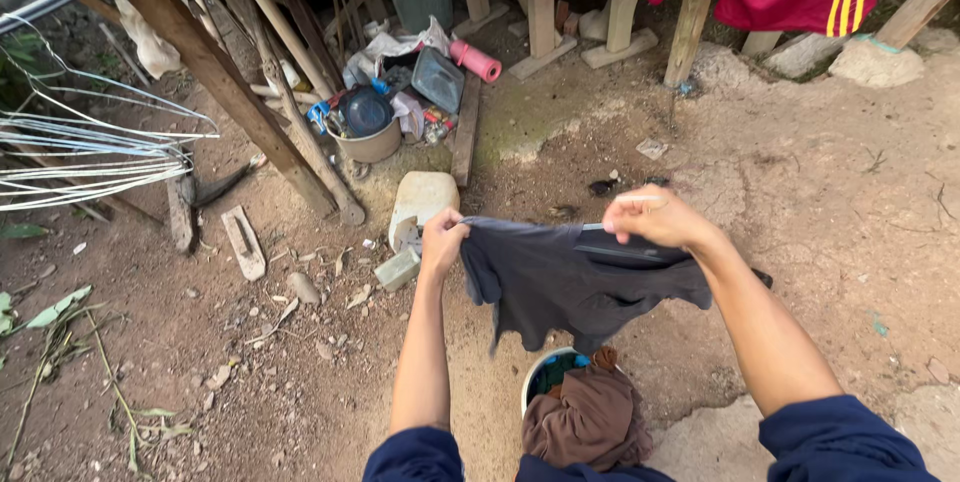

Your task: The person hangs laundry by taking shirts and jackets from a bucket, inserting wire hangers into each garment by hand, and hanging them on an outdoor clothesline.

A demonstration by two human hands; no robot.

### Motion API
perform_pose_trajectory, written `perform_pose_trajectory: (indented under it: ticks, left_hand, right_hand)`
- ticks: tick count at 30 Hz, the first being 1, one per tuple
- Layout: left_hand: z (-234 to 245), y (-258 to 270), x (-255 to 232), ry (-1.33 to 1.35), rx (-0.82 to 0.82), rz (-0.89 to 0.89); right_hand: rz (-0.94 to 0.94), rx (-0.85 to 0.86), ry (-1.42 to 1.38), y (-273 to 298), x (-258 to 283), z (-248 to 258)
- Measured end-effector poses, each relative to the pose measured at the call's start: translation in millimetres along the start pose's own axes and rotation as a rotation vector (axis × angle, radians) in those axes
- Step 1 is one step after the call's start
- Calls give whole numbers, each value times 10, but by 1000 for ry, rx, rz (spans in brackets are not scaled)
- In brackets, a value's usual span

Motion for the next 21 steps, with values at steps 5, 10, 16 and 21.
perform_pose_trajectory:
  ticks: [5,10,16,21]
  left_hand:
    - [-79,118,-45,347,11,-96]
    - [144,397,-380,-30,187,-14]
    - [343,445,-530,222,227,79]
    - [378,287,-414,221,177,-17]
  right_hand:
    - [-136,21,181,3,-312,-77]
    - [-119,-85,-43,84,-181,132]
    - [-158,20,-52,6,-245,38]
    - [-36,-1,258,-165,-202,-94]
Point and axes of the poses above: each hand's wrist, its own y-axis away from the middle knuckle, its own z-axis out of the back of the hand, x = y × z, the point moved 4 cm from there along -y, towards the middle knuckle, and after that the axes turned 4 degrees about -y, right-handed, at the moved point
